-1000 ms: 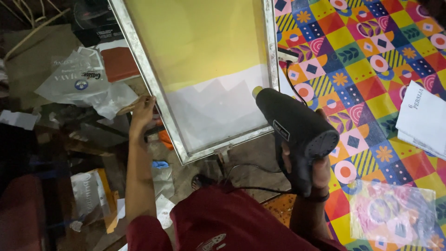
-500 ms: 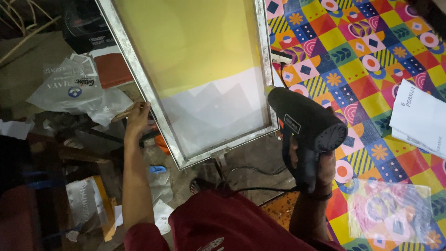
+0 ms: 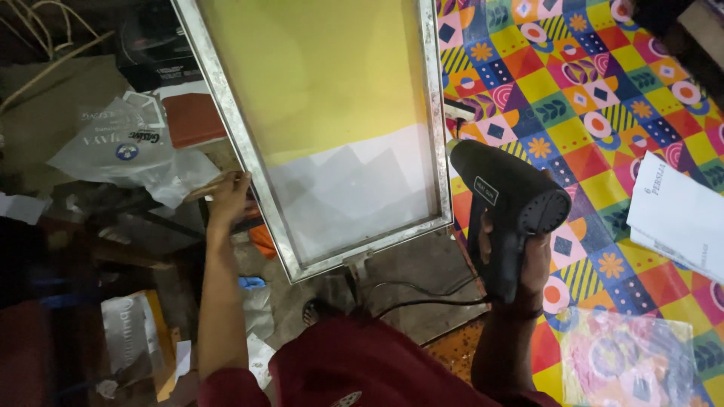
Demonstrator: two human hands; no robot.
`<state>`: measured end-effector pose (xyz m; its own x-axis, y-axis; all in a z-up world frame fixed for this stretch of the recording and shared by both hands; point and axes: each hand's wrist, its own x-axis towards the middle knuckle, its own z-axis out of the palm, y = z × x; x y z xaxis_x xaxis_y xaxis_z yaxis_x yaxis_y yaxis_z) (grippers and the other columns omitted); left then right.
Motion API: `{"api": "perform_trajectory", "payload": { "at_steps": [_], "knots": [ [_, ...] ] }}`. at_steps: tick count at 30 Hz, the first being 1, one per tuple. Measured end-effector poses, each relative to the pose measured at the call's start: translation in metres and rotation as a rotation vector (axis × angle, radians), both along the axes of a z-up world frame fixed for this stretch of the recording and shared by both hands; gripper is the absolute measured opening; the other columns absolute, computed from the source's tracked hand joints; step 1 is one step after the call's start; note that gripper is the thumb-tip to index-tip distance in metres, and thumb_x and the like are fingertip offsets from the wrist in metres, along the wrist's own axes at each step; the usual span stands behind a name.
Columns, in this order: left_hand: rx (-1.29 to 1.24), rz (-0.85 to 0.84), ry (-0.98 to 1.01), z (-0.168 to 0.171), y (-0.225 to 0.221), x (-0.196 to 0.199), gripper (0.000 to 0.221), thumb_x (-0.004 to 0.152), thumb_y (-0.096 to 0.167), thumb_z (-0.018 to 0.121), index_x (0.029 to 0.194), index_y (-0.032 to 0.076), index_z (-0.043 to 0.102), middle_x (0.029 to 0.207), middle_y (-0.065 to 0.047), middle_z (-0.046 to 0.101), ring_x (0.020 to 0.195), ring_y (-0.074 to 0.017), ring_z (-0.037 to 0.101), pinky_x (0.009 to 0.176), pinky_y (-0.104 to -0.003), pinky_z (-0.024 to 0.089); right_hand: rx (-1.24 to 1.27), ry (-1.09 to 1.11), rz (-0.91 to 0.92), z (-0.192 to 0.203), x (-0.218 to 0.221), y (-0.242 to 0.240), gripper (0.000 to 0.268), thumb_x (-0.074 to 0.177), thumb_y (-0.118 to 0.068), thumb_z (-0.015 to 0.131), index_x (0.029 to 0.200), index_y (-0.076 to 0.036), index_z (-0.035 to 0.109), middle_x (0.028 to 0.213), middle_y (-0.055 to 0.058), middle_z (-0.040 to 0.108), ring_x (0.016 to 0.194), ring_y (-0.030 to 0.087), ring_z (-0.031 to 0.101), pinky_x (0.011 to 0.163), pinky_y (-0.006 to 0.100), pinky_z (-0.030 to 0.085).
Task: The person uses a heat gun to apply heat to a screen printing frame that has a yellow and white film. The person holds the frame with the left hand and moves the heat gun across the surface with the right hand, sweeping from top to bottom and side to side.
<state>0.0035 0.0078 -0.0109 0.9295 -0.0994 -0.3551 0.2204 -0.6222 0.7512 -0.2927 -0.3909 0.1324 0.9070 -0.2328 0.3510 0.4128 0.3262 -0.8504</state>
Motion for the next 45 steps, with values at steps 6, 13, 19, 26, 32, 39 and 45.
{"api": "perform_trajectory", "payload": {
  "at_steps": [6, 13, 19, 26, 32, 39, 45],
  "knots": [
    [0.025, -0.074, -0.048, -0.001, 0.001, -0.001, 0.061, 0.107, 0.056, 0.044, 0.139, 0.005, 0.056, 0.133, -0.037, 0.06, 0.13, -0.054, 0.052, 0.111, -0.062, 0.04, 0.0, -0.037, 0.029, -0.002, 0.016, -0.01, 0.07, 0.098, -0.061, 0.056, 0.142, -0.007, 0.042, 0.089, 0.022, 0.057, 0.055, 0.024, 0.062, 0.039, 0.031, 0.056],
    [0.01, -0.086, -0.075, -0.008, 0.003, 0.003, 0.059, 0.109, 0.051, 0.044, 0.139, 0.002, 0.056, 0.133, -0.038, 0.06, 0.129, -0.0539, 0.053, 0.109, -0.061, 0.042, -0.105, -0.076, 0.014, 0.053, 0.031, 0.022, 0.062, 0.101, -0.058, 0.053, 0.14, -0.01, 0.046, 0.092, 0.022, 0.059, 0.057, 0.023, 0.063, 0.044, 0.031, 0.059],
    [-0.154, 0.051, 0.064, -0.03, 0.004, 0.015, 0.058, 0.105, 0.048, 0.051, 0.147, 0.008, 0.05, 0.134, -0.031, 0.06, 0.101, -0.0415, 0.071, 0.073, -0.044, 0.065, -0.176, -0.123, -0.013, 0.058, 0.044, 0.019, 0.065, 0.101, -0.058, 0.045, 0.141, -0.007, 0.044, 0.09, 0.022, 0.061, 0.052, 0.023, 0.065, 0.044, 0.029, 0.059],
    [-0.092, 0.021, 0.028, -0.042, 0.008, 0.023, 0.059, 0.108, 0.051, 0.048, 0.144, 0.004, 0.052, 0.131, -0.029, 0.062, 0.111, -0.0444, 0.067, 0.077, -0.05, 0.064, -0.135, -0.136, 0.078, 0.074, 0.048, 0.023, 0.063, 0.099, -0.058, 0.058, 0.143, -0.014, 0.047, 0.093, 0.017, 0.065, 0.062, 0.019, 0.069, 0.05, 0.027, 0.06],
    [0.004, -0.059, 0.037, -0.031, 0.008, 0.018, 0.065, 0.106, 0.06, 0.043, 0.145, 0.009, 0.051, 0.134, -0.025, 0.063, 0.119, -0.0453, 0.064, 0.093, -0.058, 0.056, -0.14, -0.122, 0.107, 0.083, 0.048, 0.03, 0.065, 0.099, -0.059, 0.06, 0.145, -0.016, 0.047, 0.096, 0.016, 0.064, 0.065, 0.018, 0.069, 0.053, 0.026, 0.061],
    [0.083, -0.077, 0.023, 0.012, -0.002, -0.006, 0.062, 0.106, 0.062, 0.039, 0.144, 0.015, 0.054, 0.137, -0.019, 0.065, 0.128, -0.0439, 0.059, 0.104, -0.059, 0.046, -0.127, -0.083, 0.095, 0.077, 0.045, 0.031, 0.07, 0.096, -0.061, 0.063, 0.147, -0.016, 0.047, 0.095, 0.018, 0.064, 0.063, 0.018, 0.068, 0.052, 0.027, 0.062],
    [0.067, -0.064, 0.025, 0.019, -0.004, -0.012, 0.065, 0.106, 0.062, 0.04, 0.146, 0.013, 0.051, 0.136, -0.022, 0.064, 0.129, -0.0459, 0.058, 0.104, -0.061, 0.044, -0.017, -0.034, 0.185, 0.055, 0.036, 0.015, 0.07, 0.096, -0.062, 0.064, 0.144, -0.014, 0.05, 0.096, 0.019, 0.064, 0.064, 0.022, 0.07, 0.052, 0.032, 0.063]
  ]
}}
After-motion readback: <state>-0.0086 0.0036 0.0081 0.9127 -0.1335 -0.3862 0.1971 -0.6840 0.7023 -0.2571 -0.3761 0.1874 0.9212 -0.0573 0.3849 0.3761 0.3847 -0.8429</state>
